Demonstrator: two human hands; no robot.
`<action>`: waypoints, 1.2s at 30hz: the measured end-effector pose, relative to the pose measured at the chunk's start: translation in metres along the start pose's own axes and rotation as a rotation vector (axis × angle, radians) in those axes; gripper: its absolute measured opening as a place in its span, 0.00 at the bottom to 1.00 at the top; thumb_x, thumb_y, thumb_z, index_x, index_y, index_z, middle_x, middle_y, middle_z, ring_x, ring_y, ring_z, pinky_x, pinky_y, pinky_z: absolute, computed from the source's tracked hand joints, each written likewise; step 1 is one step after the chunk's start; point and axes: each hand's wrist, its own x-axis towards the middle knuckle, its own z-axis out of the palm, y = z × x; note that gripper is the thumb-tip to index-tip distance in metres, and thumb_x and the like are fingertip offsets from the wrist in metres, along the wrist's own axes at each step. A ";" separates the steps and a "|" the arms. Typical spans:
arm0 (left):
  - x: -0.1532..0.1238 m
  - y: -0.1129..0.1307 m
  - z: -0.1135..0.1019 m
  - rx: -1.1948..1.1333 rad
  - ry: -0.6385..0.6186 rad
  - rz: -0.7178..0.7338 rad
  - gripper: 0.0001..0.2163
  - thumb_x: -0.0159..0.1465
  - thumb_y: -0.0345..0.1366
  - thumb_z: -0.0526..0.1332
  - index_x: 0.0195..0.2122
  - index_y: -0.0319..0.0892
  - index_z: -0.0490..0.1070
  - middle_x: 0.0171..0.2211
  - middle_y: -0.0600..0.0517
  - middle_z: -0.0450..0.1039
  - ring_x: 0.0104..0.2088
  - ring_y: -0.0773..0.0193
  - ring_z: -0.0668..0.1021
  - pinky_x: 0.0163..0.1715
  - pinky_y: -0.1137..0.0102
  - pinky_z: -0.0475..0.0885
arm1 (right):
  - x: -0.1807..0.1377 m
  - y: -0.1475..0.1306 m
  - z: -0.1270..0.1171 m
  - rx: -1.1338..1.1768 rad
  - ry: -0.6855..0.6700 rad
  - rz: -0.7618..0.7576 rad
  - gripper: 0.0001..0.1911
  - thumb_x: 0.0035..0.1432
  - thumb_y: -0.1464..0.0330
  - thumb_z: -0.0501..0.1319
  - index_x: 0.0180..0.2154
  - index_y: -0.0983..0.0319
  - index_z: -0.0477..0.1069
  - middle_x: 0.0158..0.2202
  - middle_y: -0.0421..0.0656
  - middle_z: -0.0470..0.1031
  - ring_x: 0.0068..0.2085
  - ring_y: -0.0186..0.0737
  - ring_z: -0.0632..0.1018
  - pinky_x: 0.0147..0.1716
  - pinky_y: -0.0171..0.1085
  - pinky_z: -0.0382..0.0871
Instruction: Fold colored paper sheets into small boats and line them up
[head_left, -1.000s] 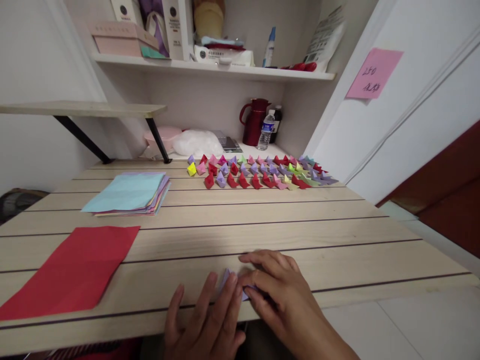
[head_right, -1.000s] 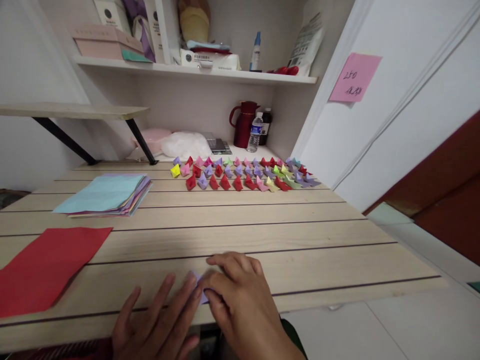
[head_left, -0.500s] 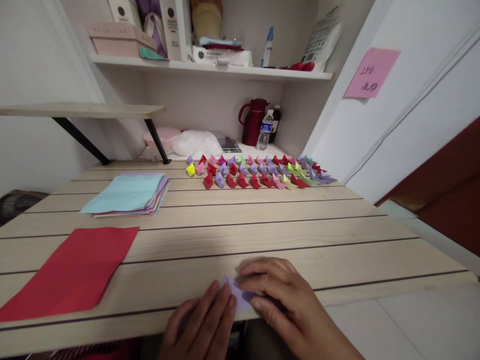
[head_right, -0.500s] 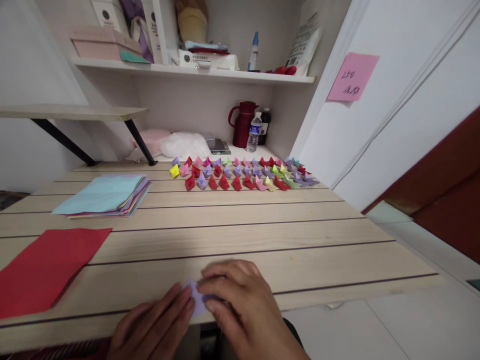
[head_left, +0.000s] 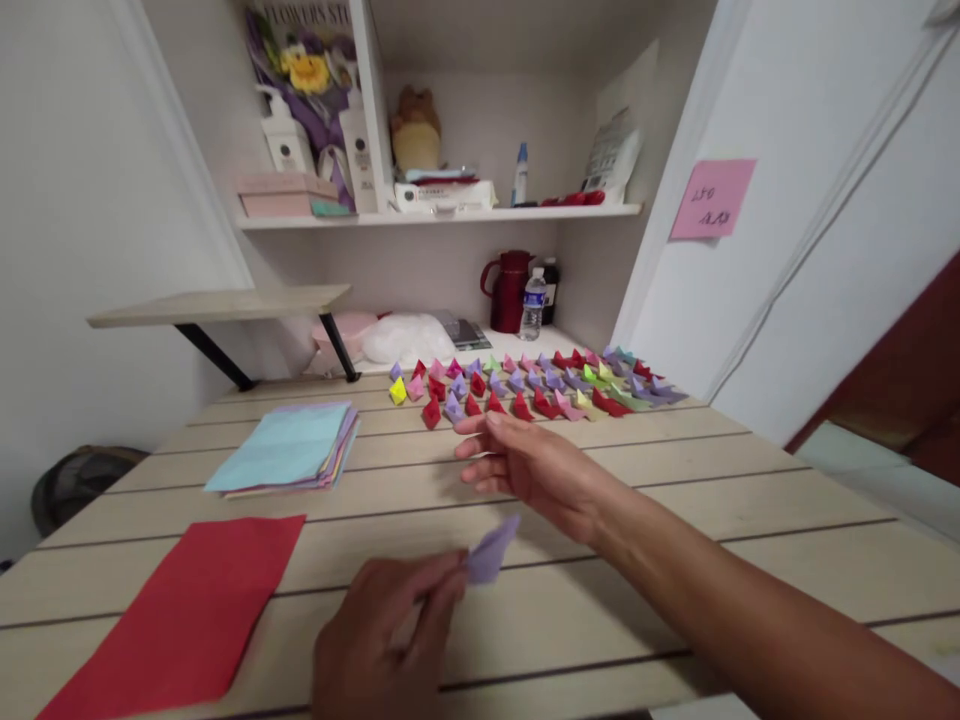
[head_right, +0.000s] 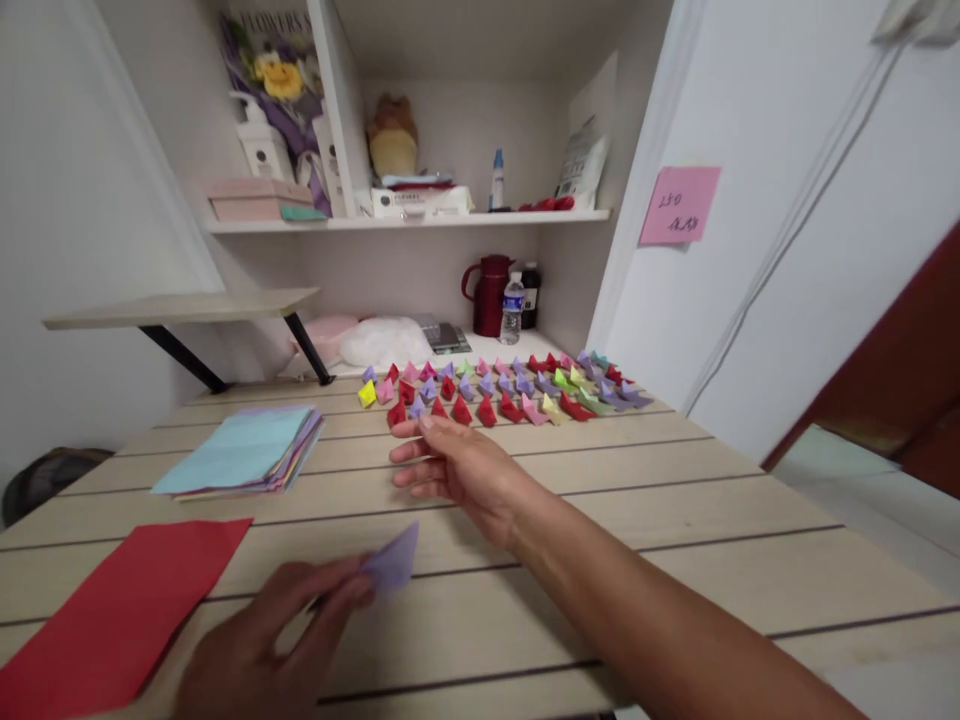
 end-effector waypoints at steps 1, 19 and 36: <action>0.016 0.002 0.011 -0.138 0.009 -0.223 0.05 0.54 0.43 0.70 0.30 0.49 0.81 0.22 0.55 0.79 0.26 0.62 0.79 0.32 0.70 0.73 | 0.014 0.004 0.004 0.047 0.025 0.014 0.16 0.67 0.59 0.58 0.43 0.64 0.75 0.35 0.46 0.79 0.30 0.37 0.80 0.30 0.35 0.71; 0.074 -0.043 0.062 -0.706 0.196 -0.654 0.17 0.47 0.40 0.73 0.34 0.35 0.77 0.25 0.49 0.79 0.23 0.68 0.77 0.26 0.74 0.70 | 0.037 0.055 -0.007 0.106 -0.034 -0.178 0.20 0.48 0.63 0.75 0.41 0.63 0.74 0.32 0.42 0.79 0.31 0.32 0.78 0.37 0.34 0.70; 0.075 -0.035 0.063 -0.862 0.003 -0.602 0.18 0.52 0.49 0.71 0.33 0.38 0.77 0.28 0.49 0.78 0.30 0.63 0.79 0.34 0.68 0.73 | 0.048 0.048 -0.019 0.010 0.004 -0.188 0.18 0.45 0.59 0.76 0.28 0.65 0.75 0.23 0.39 0.76 0.25 0.32 0.76 0.33 0.32 0.71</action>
